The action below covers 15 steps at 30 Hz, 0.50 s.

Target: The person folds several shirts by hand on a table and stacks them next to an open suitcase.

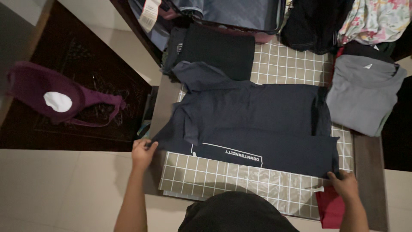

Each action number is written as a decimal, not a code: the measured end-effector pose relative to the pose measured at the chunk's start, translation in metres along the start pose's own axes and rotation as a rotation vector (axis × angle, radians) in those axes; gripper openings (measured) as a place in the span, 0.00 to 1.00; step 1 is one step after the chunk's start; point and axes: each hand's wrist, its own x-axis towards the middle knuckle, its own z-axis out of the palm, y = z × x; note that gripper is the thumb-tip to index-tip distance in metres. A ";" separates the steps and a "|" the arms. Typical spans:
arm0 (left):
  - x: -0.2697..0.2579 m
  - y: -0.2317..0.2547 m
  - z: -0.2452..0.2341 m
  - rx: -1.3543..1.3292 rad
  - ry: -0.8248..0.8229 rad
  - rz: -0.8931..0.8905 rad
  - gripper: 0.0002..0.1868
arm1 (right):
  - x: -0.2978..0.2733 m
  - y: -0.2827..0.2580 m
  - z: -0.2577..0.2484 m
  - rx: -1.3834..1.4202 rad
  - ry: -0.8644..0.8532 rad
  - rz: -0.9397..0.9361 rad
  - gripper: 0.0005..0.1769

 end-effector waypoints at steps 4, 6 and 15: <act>-0.006 0.019 0.003 0.015 0.001 -0.049 0.20 | -0.003 -0.001 0.001 -0.030 0.057 -0.043 0.37; -0.007 0.042 -0.004 0.080 -0.017 -0.103 0.20 | -0.011 -0.003 -0.004 -0.102 0.104 0.000 0.33; -0.049 0.154 0.074 0.360 -0.156 0.253 0.44 | -0.055 -0.137 0.068 0.141 0.304 -0.633 0.36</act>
